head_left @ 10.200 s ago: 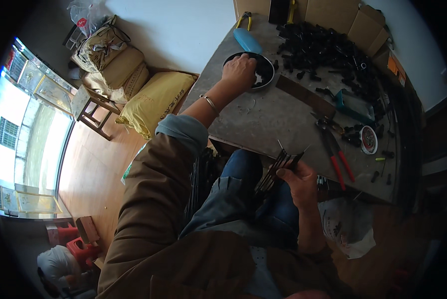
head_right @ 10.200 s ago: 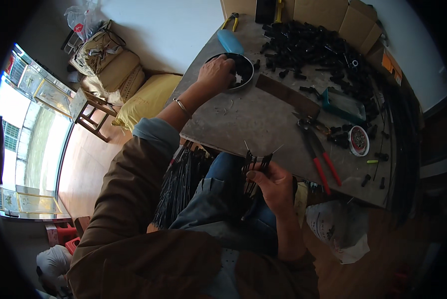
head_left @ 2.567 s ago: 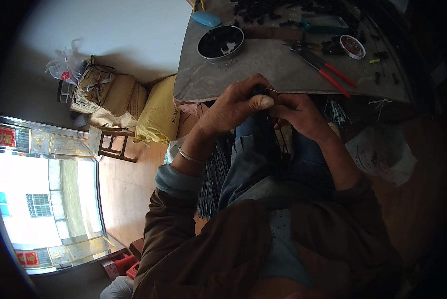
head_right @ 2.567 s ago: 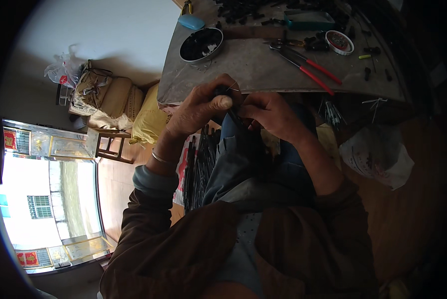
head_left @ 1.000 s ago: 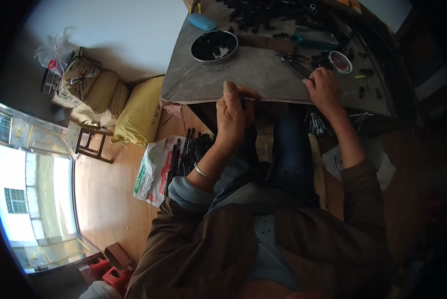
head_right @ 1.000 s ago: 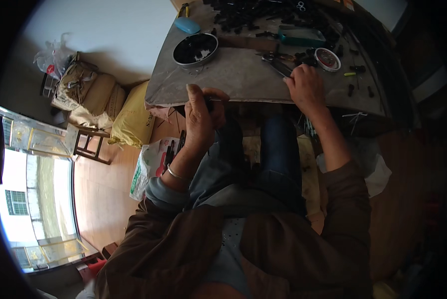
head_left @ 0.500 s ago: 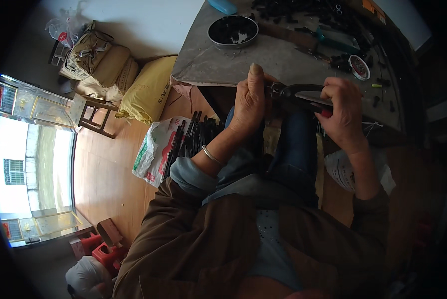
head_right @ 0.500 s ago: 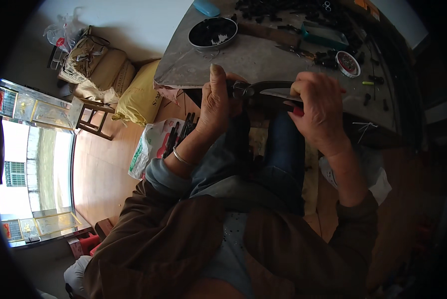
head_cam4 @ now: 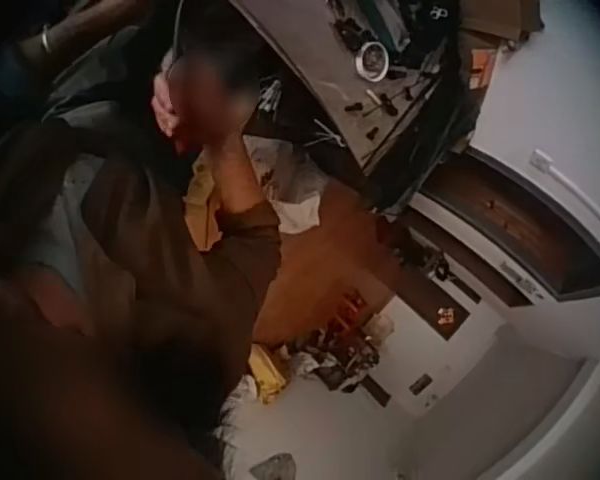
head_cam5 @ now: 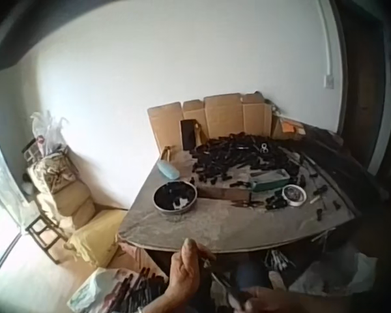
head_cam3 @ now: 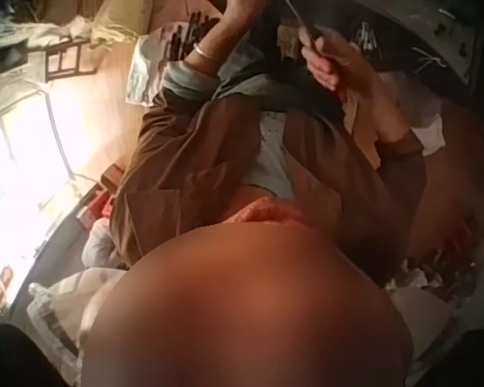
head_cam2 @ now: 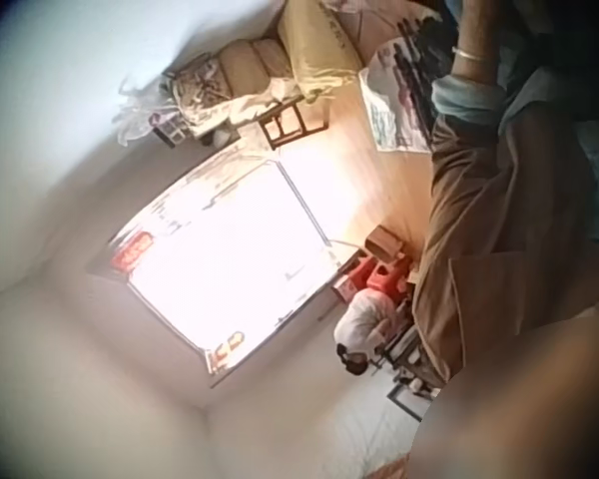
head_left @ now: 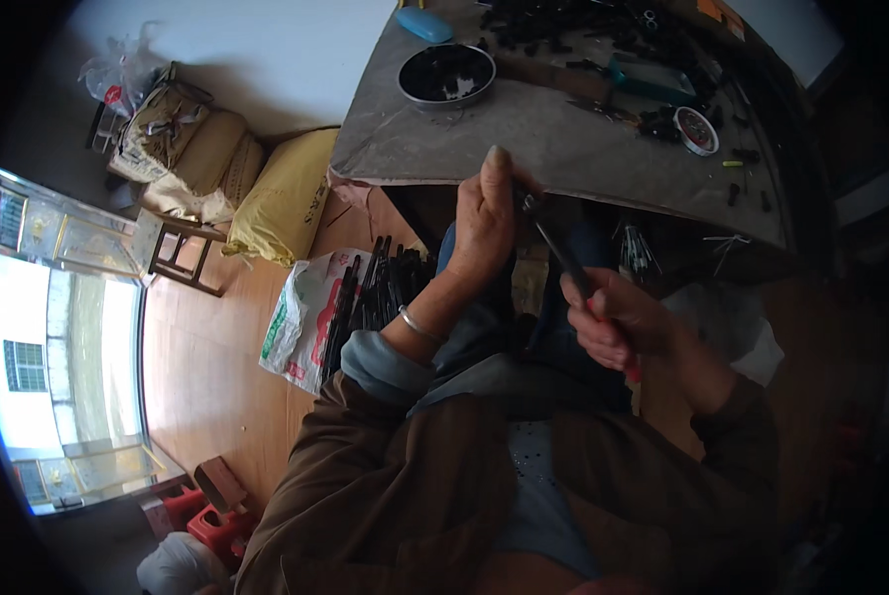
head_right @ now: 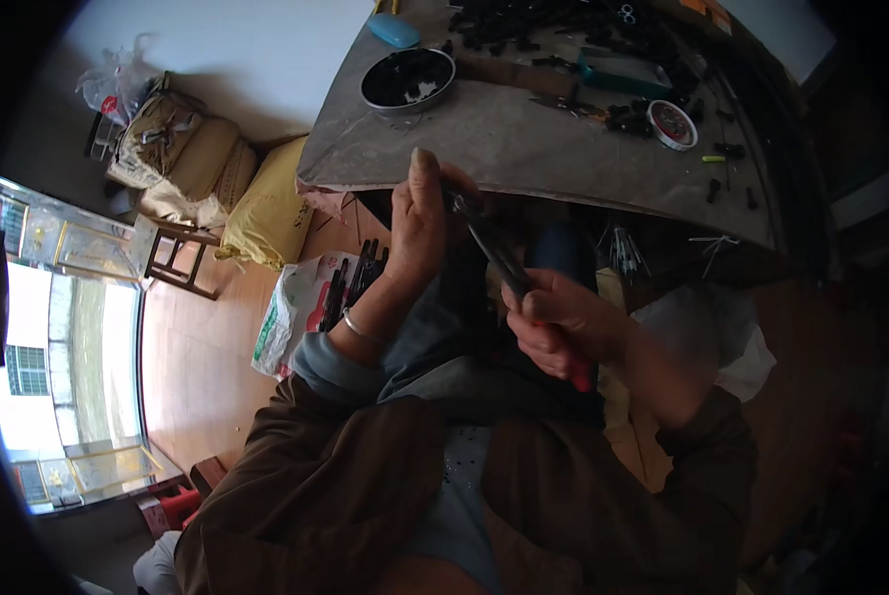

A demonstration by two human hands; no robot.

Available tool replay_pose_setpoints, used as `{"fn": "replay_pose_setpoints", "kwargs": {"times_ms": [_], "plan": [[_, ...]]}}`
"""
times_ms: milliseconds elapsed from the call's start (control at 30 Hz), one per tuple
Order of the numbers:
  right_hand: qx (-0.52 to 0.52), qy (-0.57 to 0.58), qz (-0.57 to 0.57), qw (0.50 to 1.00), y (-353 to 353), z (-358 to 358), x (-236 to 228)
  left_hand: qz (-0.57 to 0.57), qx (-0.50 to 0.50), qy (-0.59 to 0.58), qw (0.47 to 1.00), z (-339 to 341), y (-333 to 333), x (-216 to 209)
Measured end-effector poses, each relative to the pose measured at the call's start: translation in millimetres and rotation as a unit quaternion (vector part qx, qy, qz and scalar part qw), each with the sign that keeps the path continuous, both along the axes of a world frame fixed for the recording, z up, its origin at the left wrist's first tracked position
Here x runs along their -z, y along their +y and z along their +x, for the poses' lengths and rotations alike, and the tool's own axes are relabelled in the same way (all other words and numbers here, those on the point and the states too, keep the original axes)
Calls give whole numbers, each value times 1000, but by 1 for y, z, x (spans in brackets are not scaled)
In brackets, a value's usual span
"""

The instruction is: Assembling umbrella ribs by inserting spokes into plastic connectors and securing them.

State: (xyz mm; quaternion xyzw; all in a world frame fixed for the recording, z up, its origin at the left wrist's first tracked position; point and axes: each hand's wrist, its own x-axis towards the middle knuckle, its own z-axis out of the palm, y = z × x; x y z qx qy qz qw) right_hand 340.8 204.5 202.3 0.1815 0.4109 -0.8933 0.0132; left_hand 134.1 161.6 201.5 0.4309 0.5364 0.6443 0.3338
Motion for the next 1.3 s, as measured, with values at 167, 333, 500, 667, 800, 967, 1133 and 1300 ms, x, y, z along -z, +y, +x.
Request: {"fn": "replay_pose_setpoints", "kwargs": {"times_ms": [167,333,500,667,800,967,1133,1300], "plan": [[-25,-117,587,801,15,-5,-35,-26,-26,-18,999,1,-1,2],[27,-89,208,974,5,3,-34,-38,2,-40,998,-7,-11,2],[-86,-57,79,992,3,5,-21,-44,3,-55,998,-3,-17,0],[67,-50,587,806,15,-3,-38,-8,-20,-69,997,-4,-18,4],[2,-127,128,984,3,9,-31,-36,17,-55,998,-3,-20,6],[-131,-109,173,970,24,4,-34,0,-28,13,1000,-3,-15,7],[20,-109,737,667,14,-4,-43,-48,-12,-40,998,-7,-15,6],[-49,-95,-17,994,-23,-4,-21,-39,18,-19,999,-10,-23,14]]}}
